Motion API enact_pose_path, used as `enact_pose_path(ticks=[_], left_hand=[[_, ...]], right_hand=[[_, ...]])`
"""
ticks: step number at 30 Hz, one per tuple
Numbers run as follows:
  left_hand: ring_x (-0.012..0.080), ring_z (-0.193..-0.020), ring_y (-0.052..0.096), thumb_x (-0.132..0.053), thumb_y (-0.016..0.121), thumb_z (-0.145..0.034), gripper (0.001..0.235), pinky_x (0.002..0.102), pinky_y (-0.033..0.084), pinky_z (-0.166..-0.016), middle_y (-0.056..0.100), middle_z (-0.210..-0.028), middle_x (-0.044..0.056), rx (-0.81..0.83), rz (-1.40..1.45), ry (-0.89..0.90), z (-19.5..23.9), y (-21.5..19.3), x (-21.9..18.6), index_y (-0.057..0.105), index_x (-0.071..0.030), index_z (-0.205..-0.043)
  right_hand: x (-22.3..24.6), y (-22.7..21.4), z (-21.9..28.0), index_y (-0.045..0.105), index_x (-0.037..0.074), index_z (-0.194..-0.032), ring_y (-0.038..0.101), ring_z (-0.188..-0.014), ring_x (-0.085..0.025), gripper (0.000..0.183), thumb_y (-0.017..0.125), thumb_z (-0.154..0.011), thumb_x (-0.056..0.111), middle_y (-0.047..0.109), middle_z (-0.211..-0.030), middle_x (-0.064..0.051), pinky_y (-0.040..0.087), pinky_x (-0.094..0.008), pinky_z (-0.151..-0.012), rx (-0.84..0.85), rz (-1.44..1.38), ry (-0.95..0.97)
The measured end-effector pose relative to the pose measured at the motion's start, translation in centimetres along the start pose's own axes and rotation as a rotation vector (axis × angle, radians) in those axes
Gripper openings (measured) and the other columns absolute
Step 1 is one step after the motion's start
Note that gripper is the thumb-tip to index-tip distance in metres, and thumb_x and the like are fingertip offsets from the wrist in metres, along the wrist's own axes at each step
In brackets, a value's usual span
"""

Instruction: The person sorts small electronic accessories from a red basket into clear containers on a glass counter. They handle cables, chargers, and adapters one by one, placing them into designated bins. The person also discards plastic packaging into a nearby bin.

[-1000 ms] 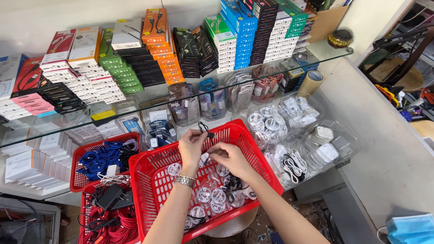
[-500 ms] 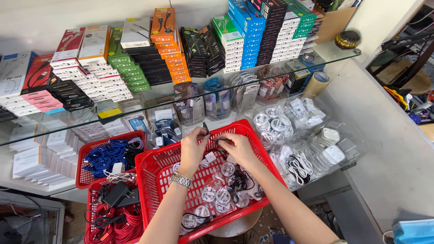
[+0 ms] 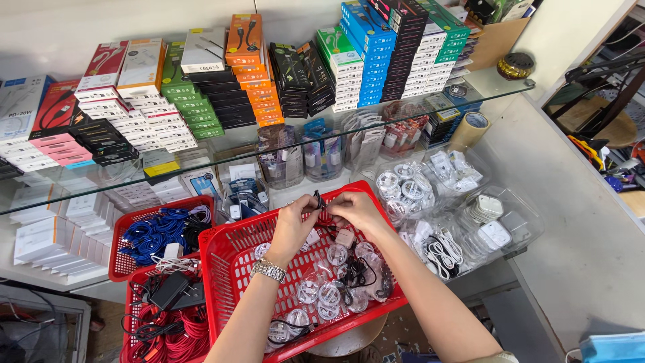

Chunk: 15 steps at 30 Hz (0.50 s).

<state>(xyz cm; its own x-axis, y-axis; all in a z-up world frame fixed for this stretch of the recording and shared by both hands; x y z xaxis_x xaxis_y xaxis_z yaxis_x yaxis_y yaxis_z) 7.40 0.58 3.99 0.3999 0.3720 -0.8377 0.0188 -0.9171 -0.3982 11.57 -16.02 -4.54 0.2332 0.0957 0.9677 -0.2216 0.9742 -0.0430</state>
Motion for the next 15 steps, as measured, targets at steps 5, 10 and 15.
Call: enact_pose_path(ticks=[5,10,15], left_hand=[[0.021,-0.086,0.078,-0.003,0.072,-0.087,0.015,0.032,0.058,-0.076,0.077,-0.089,0.014,0.06,-0.022,-0.076,0.0,0.7,0.3,0.066,0.002,-0.099],[0.0186,-0.088,0.078,-0.006,0.074,-0.087,0.017,0.03,0.06,-0.081,0.077,-0.09,0.012,0.142,0.149,-0.097,0.4,1.7,0.0,0.064,0.003,-0.098],[0.0156,-0.086,0.077,-0.009,0.079,-0.082,0.027,0.028,0.059,-0.08,0.077,-0.09,0.01,0.216,0.092,-0.079,1.2,2.3,-1.0,0.065,0.001,-0.103]], right_hand=[[1.2,0.4,-1.1,0.073,-0.005,-0.102,0.067,-0.071,-0.015,0.019,0.072,-0.089,0.009,0.073,-0.085,-0.009,0.056,-0.028,-0.066,0.046,0.057,-0.039],[3.5,1.1,-0.5,0.07,0.003,-0.112,0.071,-0.087,-0.011,0.023,0.068,-0.093,0.014,0.074,-0.098,-0.008,0.059,-0.026,-0.078,0.131,0.013,-0.101],[3.9,2.1,0.0,0.071,0.009,-0.116,0.07,-0.09,-0.01,0.026,0.07,-0.093,0.021,0.073,-0.1,-0.004,0.059,-0.028,-0.076,0.239,0.11,0.028]])
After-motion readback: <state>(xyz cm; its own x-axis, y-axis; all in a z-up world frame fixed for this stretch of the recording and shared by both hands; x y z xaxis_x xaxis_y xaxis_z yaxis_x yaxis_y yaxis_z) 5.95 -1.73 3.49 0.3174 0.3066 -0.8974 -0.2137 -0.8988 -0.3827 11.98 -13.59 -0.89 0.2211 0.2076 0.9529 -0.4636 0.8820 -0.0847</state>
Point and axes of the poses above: each hand's wrist, its own z-axis away from the middle knuckle, its own y-axis out of the palm, x = y × z, the point moved 10 cm from there along -z, towards the middle knuckle
